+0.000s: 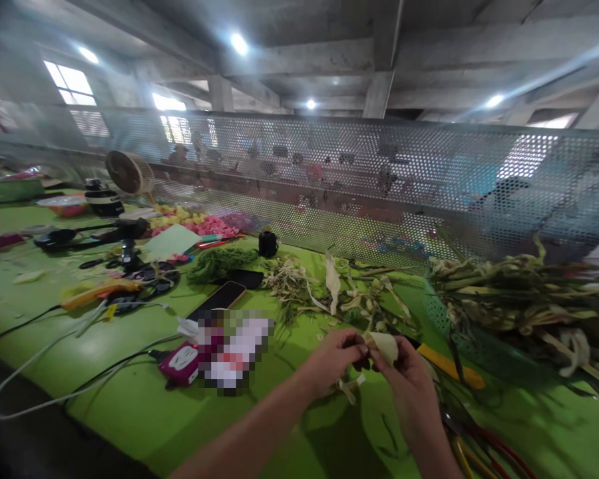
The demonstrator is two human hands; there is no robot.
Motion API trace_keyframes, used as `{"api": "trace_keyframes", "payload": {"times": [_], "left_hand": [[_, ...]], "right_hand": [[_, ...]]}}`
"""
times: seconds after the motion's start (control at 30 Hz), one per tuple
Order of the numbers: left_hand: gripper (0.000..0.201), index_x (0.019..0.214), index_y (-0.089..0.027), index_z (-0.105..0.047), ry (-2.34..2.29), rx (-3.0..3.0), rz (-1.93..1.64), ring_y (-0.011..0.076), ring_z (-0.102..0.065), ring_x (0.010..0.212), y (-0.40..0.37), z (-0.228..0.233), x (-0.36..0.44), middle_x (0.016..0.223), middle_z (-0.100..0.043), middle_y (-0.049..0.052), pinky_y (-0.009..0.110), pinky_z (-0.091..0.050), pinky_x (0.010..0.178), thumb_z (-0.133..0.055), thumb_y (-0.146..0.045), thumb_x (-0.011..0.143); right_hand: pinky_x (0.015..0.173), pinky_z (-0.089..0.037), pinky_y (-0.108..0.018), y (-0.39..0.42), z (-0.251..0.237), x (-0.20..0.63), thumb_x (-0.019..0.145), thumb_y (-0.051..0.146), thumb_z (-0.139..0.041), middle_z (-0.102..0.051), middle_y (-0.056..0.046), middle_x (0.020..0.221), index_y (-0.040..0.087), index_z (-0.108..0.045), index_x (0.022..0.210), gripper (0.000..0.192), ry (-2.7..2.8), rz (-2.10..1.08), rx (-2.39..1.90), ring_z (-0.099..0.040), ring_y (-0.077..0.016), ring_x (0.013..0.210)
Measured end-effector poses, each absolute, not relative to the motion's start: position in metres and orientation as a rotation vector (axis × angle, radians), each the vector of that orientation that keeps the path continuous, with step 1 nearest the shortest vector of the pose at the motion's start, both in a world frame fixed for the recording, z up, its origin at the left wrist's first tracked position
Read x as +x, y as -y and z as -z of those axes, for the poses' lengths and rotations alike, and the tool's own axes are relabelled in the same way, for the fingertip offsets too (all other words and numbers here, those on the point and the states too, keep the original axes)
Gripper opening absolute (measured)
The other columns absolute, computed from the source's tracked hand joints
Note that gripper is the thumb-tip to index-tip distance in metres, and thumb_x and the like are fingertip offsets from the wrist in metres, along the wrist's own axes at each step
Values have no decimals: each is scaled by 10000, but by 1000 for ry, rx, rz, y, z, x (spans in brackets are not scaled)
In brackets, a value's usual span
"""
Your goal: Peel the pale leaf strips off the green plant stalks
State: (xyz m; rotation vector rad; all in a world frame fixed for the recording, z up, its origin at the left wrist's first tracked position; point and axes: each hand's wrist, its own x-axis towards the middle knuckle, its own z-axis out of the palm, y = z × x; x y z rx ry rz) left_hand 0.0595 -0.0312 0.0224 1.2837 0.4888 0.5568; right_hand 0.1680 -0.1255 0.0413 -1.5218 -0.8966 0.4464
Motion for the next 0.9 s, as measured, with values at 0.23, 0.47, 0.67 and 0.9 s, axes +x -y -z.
{"api": "trace_keyframes", "payload": {"times": [0.23, 0.47, 0.67, 0.9], "left_hand": [[163, 753, -124, -623, -534, 1037, -606, 100, -544, 551, 29, -15, 62, 608, -595, -10, 246, -440, 627, -647, -272, 688], [181, 747, -115, -625, -555, 1008, -597, 92, -532, 538, 30, -12, 65, 608, -587, -7, 235, -427, 590, -630, -262, 642], [152, 707, -124, -610, -558, 1033, -603, 105, -523, 518, 30, -11, 65, 586, -576, 2, 246, -405, 562, -579, -242, 616], [124, 654, -130, -611, -519, 1011, -616, 103, -514, 519, 33, -23, 60, 556, -551, -3, 233, -395, 558, -582, -223, 577]], "right_hand": [[669, -548, -295, 128, -36, 177, 661, 368, -719, -723, -9, 730, 219, -715, 803, 206, 1089, -221, -1580, -659, -203, 671], [637, -532, -298, 127, -30, 184, 734, 344, -662, -712, -29, 768, 244, -709, 728, 110, 1390, 177, -1562, -660, -200, 674], [638, -527, -315, 127, -20, 190, 785, 367, -624, -708, -55, 806, 242, -714, 730, 163, 1481, 316, -1581, -664, -211, 701], [602, -488, -295, 126, -24, 189, 814, 488, -589, -687, -56, 757, 217, -705, 729, 306, 1504, 296, -1742, -639, -209, 662]]}}
